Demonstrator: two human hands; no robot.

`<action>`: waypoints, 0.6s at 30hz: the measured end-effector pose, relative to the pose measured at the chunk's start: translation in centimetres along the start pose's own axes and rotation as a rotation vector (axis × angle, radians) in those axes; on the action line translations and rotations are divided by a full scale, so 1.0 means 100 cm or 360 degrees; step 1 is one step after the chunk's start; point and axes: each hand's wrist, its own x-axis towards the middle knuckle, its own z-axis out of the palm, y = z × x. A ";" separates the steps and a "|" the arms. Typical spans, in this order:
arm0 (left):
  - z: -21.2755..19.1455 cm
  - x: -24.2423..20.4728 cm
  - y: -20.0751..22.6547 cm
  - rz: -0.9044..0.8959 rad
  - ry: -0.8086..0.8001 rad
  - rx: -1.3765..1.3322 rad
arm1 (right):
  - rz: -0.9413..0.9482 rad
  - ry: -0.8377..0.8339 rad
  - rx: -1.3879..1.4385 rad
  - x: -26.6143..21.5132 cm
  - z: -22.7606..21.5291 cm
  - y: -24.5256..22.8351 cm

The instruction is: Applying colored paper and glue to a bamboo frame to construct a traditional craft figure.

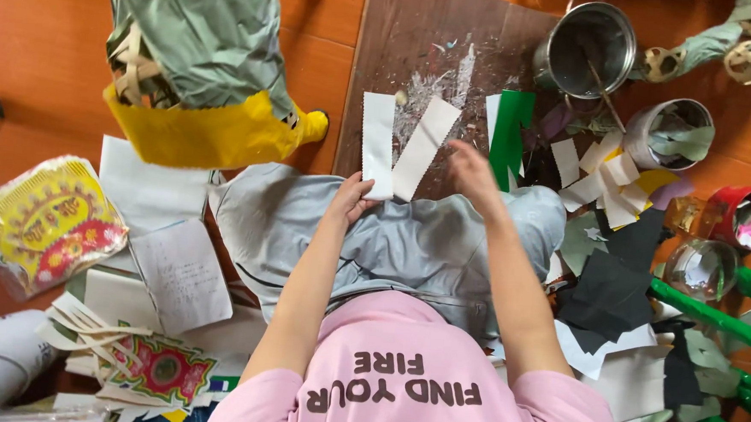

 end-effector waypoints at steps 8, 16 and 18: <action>-0.004 0.010 -0.013 -0.0081 0.0004 -0.0186 | -0.0204 0.0161 -0.1995 0.023 0.102 -0.035; -0.013 0.034 -0.021 -0.0205 0.0051 -0.0190 | -0.0165 0.0333 -0.1997 -0.004 0.110 -0.028; -0.022 0.043 -0.032 -0.0188 0.0028 -0.0243 | -0.0056 0.0116 -0.2062 -0.052 0.107 -0.041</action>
